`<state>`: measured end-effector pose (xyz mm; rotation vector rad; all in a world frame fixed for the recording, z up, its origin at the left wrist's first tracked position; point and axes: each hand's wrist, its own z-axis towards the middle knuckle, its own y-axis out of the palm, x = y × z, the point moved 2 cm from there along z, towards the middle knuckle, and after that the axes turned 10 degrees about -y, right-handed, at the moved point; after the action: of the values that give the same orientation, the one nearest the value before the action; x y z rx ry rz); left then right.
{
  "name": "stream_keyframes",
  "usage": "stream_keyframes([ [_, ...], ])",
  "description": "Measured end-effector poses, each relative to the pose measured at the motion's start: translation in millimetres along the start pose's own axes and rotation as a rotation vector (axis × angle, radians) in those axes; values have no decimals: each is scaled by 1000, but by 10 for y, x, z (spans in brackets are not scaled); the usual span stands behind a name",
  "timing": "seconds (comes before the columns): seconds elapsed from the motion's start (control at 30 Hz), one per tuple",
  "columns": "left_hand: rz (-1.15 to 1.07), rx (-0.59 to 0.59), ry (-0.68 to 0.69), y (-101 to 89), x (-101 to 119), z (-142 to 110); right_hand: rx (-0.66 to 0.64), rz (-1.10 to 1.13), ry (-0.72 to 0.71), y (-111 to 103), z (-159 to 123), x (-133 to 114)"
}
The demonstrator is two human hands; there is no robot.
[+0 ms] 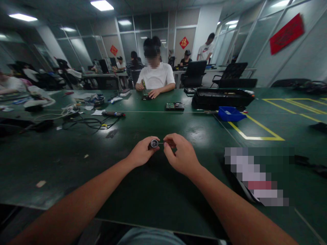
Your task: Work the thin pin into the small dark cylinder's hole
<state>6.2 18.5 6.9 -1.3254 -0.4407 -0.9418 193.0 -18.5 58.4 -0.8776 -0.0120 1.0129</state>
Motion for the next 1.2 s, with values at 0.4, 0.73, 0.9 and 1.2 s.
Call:
stream_keyframes([
  [0.4, 20, 1, -3, 15, -30, 4, -42, 28, 92, 17, -8, 12],
  [0.73, 45, 31, -8, 4, -23, 11, 156, 367, 249, 114, -41, 120],
  [0.9, 107, -29, 32, -16, 37, 8, 383, 703, 489, 194, -25, 311],
  [1.2, 114, -9, -44, -15, -26, 18, 420, 573, 398, 118, -29, 342],
])
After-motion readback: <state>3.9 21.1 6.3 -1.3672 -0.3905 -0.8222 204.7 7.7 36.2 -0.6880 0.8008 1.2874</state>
